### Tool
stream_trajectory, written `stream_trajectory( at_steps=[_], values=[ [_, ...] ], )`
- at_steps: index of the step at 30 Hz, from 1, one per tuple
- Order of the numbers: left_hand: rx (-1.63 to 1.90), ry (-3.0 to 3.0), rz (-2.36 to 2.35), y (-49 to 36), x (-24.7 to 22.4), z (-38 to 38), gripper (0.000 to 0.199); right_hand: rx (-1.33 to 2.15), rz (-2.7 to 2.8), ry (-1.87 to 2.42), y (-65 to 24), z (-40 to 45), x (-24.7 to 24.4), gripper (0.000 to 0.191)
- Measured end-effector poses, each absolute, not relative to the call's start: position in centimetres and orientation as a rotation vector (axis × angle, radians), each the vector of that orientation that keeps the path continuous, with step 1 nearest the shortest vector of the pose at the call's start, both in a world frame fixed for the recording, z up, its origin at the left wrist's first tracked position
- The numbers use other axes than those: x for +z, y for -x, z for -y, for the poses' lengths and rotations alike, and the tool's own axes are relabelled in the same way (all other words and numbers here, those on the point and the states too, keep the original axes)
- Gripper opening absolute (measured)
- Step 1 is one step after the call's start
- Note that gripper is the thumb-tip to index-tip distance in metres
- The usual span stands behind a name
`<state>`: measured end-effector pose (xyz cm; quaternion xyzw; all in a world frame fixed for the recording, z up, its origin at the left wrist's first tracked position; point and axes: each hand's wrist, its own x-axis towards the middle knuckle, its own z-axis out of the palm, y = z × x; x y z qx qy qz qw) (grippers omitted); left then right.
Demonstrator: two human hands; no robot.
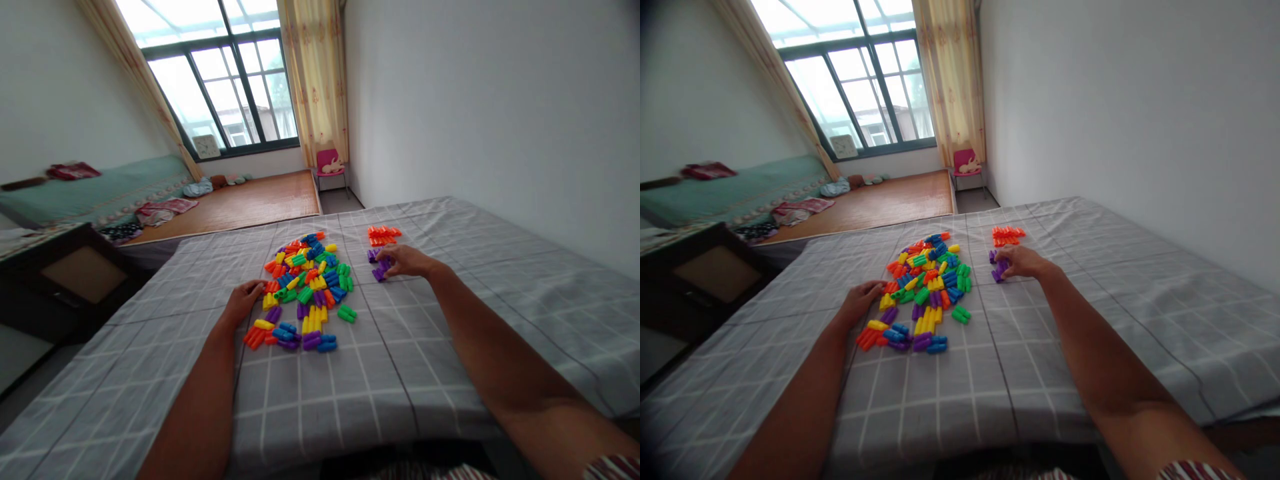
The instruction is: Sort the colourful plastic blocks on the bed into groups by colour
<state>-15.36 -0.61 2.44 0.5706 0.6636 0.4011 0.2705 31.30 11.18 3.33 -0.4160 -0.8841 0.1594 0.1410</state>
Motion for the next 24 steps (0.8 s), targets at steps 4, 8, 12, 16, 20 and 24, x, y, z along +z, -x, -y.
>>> stream_trajectory(
  at_steps=[4, 8, 12, 16, 20, 24],
  values=[
    [1.090, -1.534, -1.772, 15.5, 2.2, 0.5, 0.059, 0.438, 2.572, 1.253, -32.2, -11.2, 3.5, 0.045],
    [1.094, -1.541, -1.773, 15.6, 2.1, 0.5, 0.056, 0.487, 2.547, 1.297, -32.3, -11.2, 3.3, 0.048],
    [1.074, -1.554, -1.784, 15.8, 1.9, 0.3, 0.059, 0.515, 2.558, 1.226, -31.4, -10.9, 3.4, 0.037],
    [1.055, -1.563, -1.797, 16.1, 1.6, 0.1, 0.061, 0.532, 2.602, 1.153, -30.0, -10.7, 2.5, 0.028],
    [1.038, -1.586, -1.802, 16.0, 1.7, 0.3, 0.062, 0.419, 2.530, 1.252, -30.1, -11.2, 2.0, 0.026],
    [1.040, -1.589, -1.817, 15.7, 2.1, 0.4, 0.062, 0.320, 2.442, 1.444, -31.9, -11.4, 3.4, 0.025]
  ],
)
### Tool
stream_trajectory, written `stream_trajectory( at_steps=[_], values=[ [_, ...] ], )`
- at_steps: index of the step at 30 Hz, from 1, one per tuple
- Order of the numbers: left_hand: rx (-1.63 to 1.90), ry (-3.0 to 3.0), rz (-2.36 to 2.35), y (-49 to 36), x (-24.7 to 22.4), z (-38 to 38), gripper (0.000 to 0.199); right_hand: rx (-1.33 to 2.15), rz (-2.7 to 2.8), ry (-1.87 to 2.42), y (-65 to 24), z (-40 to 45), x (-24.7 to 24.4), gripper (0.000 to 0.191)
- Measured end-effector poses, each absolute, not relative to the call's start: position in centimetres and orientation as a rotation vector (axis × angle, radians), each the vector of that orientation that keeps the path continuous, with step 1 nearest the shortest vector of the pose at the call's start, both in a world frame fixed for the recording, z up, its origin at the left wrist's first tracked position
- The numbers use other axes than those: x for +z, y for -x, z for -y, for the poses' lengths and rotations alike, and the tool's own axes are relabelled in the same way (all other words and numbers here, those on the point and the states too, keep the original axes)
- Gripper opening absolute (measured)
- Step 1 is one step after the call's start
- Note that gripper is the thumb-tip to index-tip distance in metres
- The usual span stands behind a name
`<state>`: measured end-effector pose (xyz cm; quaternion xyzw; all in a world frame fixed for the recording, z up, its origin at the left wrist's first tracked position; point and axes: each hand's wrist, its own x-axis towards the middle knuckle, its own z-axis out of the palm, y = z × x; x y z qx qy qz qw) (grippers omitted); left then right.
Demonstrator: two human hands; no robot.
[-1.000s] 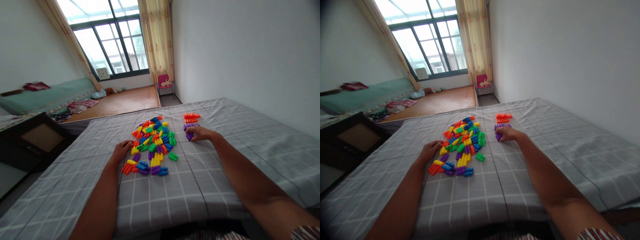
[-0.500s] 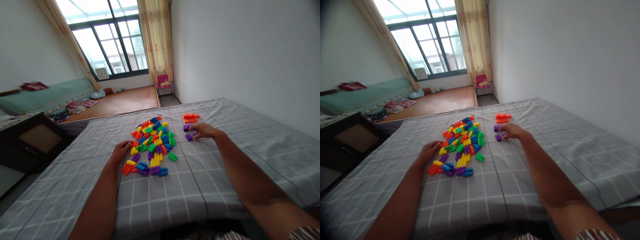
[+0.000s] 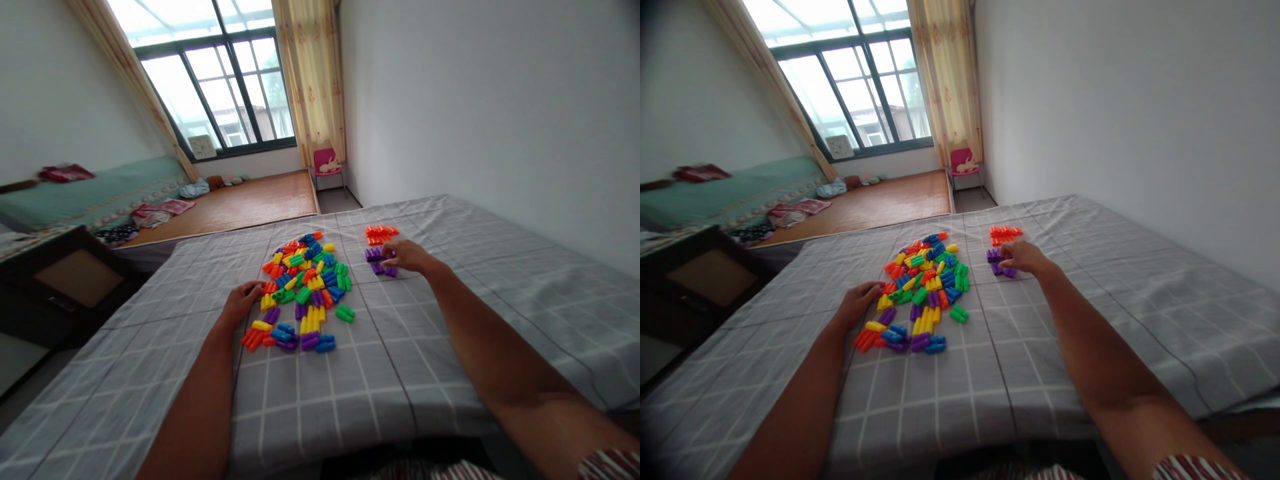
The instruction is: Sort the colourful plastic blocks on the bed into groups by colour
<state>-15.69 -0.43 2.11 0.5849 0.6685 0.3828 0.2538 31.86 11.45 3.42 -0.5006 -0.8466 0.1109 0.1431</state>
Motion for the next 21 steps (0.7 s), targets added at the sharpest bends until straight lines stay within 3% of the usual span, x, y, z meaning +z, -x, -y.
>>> stream_trajectory(
  at_steps=[8, 21],
  values=[
    [1.046, -1.605, -1.822, 15.5, 2.4, 0.4, 0.059, 0.554, 2.568, 1.700, -32.8, -10.2, 4.5, 0.029],
    [1.055, -1.638, -1.790, 16.6, 0.7, -0.1, 0.056, 0.317, 2.499, 1.630, -32.7, -11.5, 2.5, 0.023]
  ],
)
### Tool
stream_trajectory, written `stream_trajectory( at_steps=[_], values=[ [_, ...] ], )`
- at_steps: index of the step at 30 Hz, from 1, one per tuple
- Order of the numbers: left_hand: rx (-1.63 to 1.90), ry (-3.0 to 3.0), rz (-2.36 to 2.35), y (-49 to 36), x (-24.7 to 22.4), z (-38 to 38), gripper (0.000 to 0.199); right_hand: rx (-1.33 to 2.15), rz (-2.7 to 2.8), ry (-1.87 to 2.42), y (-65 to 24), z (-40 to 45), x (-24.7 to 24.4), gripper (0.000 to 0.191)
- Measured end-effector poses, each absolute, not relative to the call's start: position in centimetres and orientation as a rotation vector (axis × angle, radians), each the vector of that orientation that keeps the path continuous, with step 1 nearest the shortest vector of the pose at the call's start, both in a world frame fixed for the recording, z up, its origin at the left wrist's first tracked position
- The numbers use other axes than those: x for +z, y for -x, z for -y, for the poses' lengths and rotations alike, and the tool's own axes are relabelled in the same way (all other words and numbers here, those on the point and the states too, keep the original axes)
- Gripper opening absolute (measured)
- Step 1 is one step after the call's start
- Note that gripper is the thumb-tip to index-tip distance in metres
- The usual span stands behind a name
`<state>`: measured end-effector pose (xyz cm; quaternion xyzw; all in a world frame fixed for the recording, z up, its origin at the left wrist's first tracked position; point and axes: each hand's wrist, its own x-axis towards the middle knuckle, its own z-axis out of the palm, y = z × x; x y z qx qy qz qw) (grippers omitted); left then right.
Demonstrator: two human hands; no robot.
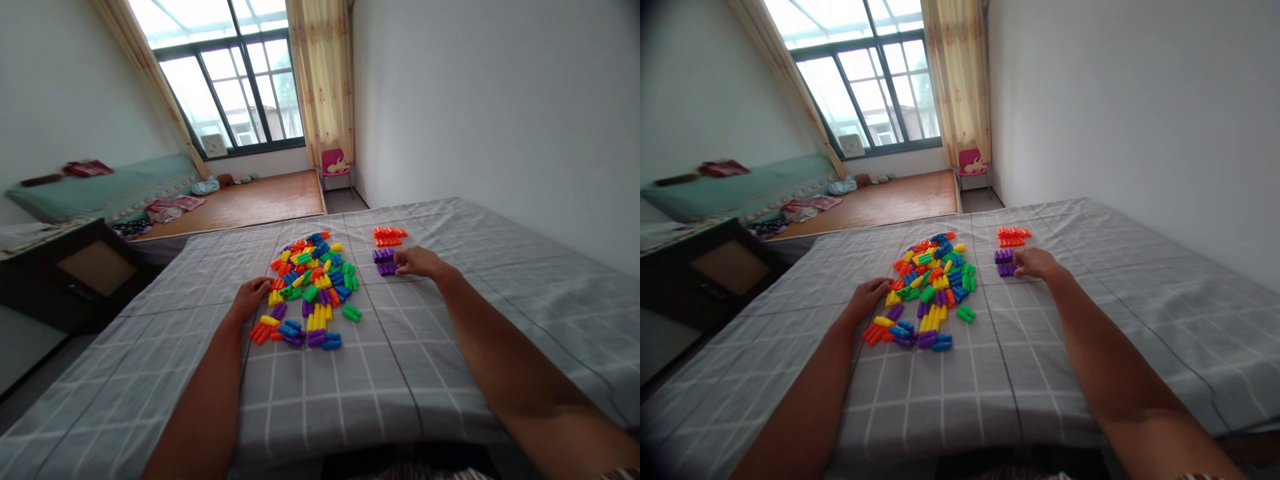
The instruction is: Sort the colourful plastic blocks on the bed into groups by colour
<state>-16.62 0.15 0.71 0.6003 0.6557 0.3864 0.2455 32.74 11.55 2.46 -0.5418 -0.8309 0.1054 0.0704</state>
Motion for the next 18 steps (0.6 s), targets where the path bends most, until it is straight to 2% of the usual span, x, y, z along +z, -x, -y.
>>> stream_trajectory(
  at_steps=[8, 13, 18],
  values=[
    [1.088, -1.705, -1.733, 17.8, -1.3, -1.0, 0.047, 0.378, 2.440, 1.276, -30.2, -10.2, 3.4, 0.037],
    [1.082, -1.712, -1.728, 17.7, -1.7, -1.2, 0.044, 0.497, 2.587, 0.936, -22.6, -7.9, 3.9, 0.033],
    [1.084, -1.727, -1.759, 17.7, -2.0, -1.4, 0.041, 0.316, 2.673, 0.818, -13.1, -9.1, 5.5, 0.029]
  ],
)
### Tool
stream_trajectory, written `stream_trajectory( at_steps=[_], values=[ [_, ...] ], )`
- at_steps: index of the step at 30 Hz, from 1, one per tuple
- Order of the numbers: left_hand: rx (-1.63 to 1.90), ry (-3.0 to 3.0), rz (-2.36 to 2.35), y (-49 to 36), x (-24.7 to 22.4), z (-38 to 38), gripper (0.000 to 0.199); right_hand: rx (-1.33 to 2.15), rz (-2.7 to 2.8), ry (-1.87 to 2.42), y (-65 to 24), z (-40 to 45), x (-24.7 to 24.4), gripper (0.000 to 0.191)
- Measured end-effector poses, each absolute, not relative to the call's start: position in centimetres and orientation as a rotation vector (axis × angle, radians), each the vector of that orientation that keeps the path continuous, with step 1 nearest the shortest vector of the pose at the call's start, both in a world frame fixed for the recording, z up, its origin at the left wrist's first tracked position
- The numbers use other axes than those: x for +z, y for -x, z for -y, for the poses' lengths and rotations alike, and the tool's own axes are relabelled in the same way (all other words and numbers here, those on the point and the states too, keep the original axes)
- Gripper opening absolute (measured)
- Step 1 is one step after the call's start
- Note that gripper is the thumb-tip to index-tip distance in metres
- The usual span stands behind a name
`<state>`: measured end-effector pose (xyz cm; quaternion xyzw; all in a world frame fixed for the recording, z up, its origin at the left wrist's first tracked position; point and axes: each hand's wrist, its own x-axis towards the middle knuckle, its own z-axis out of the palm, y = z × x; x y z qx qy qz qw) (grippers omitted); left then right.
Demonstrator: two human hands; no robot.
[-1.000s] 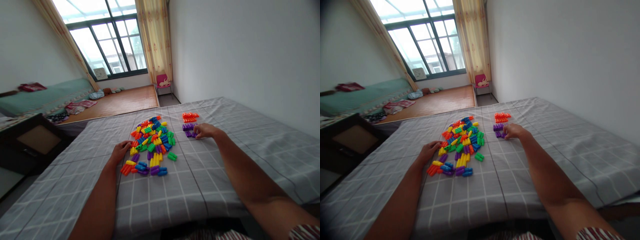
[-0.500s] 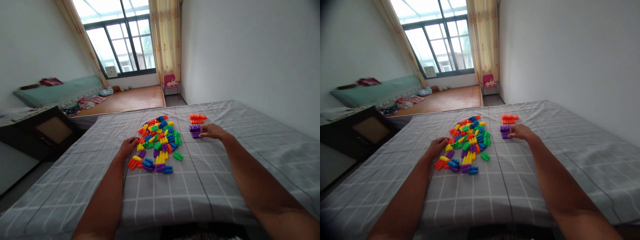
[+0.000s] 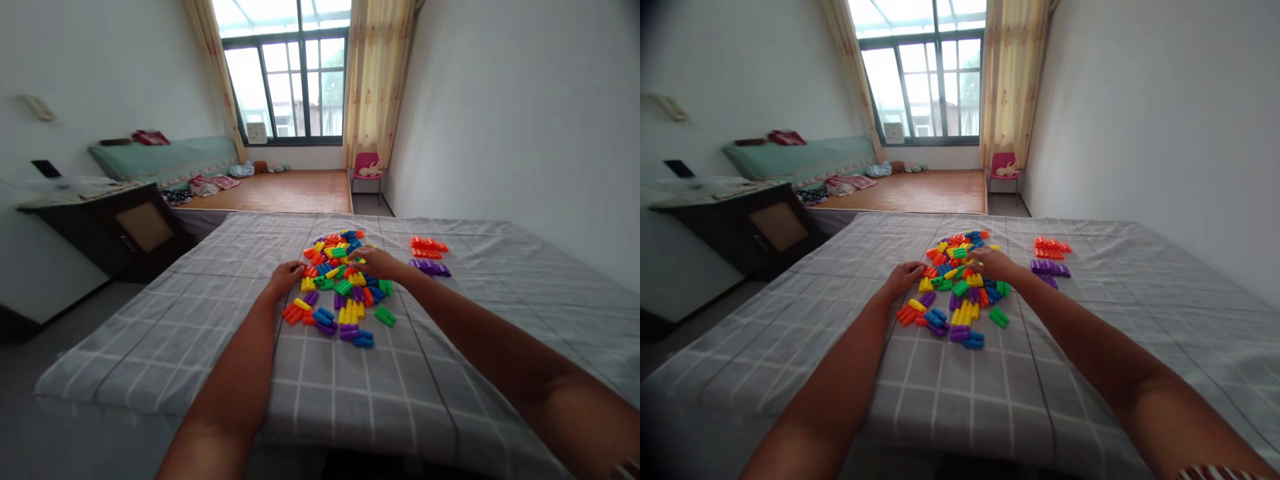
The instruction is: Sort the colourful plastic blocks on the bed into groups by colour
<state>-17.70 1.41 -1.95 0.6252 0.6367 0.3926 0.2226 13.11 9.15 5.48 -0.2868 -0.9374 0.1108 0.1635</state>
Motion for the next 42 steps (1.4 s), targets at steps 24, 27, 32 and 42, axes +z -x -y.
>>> stream_trajectory(
  at_steps=[24, 27, 32, 42],
  values=[
    [1.202, -1.849, -1.917, 17.2, -1.6, -1.2, 0.025, 0.759, 2.864, 0.242, -11.8, -8.0, 4.6, 0.026],
    [1.151, -1.867, -1.964, 16.9, -1.5, -1.2, 0.026, 0.743, 2.851, 0.488, -12.2, -9.5, 4.4, 0.027],
    [1.143, -1.875, -2.019, 16.8, -1.3, -1.1, 0.026, 0.431, 2.633, 0.882, -8.7, -13.3, 4.6, 0.025],
    [1.175, -1.826, -1.981, 17.5, -2.2, -1.6, 0.029, 0.243, 2.689, 1.153, 0.0, -19.1, 2.5, 0.056]
  ],
)
